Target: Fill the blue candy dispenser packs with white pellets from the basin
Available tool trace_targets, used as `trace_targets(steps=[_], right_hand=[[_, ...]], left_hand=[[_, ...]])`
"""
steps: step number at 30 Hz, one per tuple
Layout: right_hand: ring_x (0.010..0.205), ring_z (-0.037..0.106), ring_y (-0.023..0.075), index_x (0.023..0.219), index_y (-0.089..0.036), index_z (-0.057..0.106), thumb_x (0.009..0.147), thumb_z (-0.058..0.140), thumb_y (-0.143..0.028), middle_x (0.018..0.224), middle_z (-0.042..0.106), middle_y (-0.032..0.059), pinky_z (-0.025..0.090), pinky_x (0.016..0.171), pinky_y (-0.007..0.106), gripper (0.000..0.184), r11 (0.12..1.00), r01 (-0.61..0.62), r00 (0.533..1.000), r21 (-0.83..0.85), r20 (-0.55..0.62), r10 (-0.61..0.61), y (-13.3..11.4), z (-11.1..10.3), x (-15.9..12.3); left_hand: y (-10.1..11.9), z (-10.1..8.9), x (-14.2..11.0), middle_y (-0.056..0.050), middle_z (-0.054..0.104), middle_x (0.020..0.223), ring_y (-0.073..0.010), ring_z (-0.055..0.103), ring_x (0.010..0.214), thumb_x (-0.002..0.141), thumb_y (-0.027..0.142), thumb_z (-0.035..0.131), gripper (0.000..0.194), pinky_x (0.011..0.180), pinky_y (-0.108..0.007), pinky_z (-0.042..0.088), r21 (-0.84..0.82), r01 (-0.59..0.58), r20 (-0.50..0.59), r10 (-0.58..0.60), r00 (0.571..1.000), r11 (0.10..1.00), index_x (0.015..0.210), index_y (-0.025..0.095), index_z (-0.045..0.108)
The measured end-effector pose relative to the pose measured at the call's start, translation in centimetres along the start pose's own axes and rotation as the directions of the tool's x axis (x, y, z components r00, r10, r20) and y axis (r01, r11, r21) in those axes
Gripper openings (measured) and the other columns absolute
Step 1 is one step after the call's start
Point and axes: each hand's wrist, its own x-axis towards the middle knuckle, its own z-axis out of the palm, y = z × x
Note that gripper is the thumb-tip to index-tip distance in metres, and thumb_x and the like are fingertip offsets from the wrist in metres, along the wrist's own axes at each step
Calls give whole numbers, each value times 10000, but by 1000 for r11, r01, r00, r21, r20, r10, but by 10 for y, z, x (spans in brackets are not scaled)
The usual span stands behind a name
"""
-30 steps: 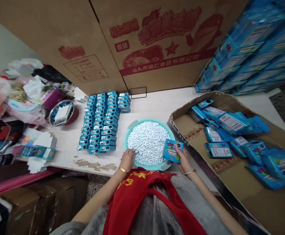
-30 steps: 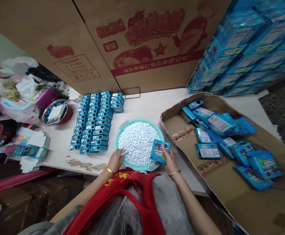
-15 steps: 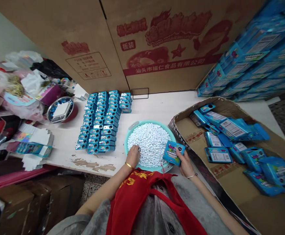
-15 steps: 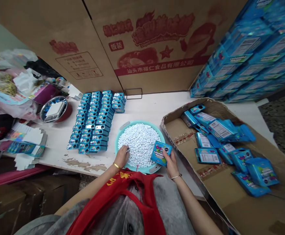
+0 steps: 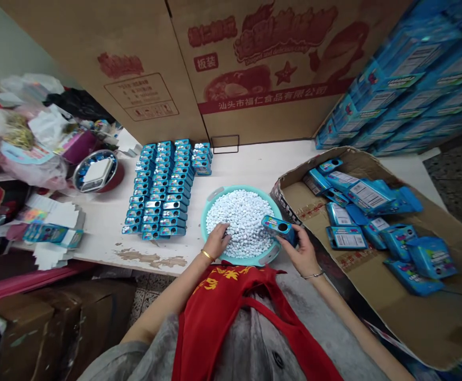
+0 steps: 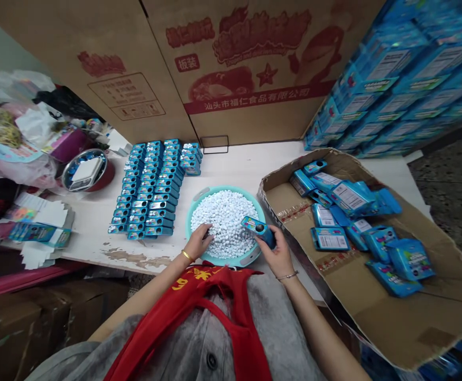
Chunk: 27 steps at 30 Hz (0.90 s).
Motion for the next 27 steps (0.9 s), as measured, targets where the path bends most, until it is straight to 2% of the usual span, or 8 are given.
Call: trace_targets(steps=[6,11,14,18,21,24,27], right_hand=[[976,592,243,1110,-210,559,797,627,-371,1056,622,77,476,877,409,358,938,240,971,-250,41,-237,-7,-7,10],[980,590,249,1118,-219,555,822,586,-302,1049,624,79,482,881,424,309,874,348,936,-338,81,-342,-12,-6,18],[998,583,259,1124,-219,550,821,569,-267,1066,624,86,480,891,438,307,847,398,916,-354,103,-387,-16,-4,20],[1023,579,266,1149,-214,538,821,556,-224,1083,627,96,479,894,442,328,820,458,889,-344,155,-432,-22,2,20],[1028,579,267,1155,-212,536,823,548,-203,1091,630,101,482,888,441,333,805,487,873,-339,170,-456,-26,7,19],[1023,582,269,1153,-206,540,829,545,-202,1098,632,109,483,883,447,324,797,500,866,-339,175,-469,-27,12,17],[1031,580,272,1162,-210,540,833,547,-211,1104,630,109,483,886,454,329,797,500,866,-340,178,-468,-26,15,16]], left_hand=[[23,-34,8,-97,587,992,-182,565,919,919,266,503,237,820,-331,489,-70,-154,24,156,987,986,1133,167,536],[46,-66,20,-90,594,972,-170,559,924,929,270,498,233,813,-315,484,-77,-248,10,249,968,966,1133,167,544],[63,-84,30,-90,592,982,-165,561,920,937,272,484,230,823,-313,484,-34,-272,68,274,959,962,1132,167,544],[90,-104,46,-92,594,999,-174,571,937,941,248,453,213,826,-309,488,84,-318,239,291,926,944,1112,166,549],[113,-114,57,-91,596,1006,-186,579,941,931,211,441,204,819,-309,492,261,-346,372,237,898,902,1090,158,557],[139,-122,67,-91,600,992,-199,586,904,916,158,436,220,777,-322,494,457,-383,474,145,868,803,1101,146,554],[163,-127,72,-94,601,962,-210,589,865,895,94,436,267,728,-336,488,563,-434,517,110,849,703,1142,132,530]])
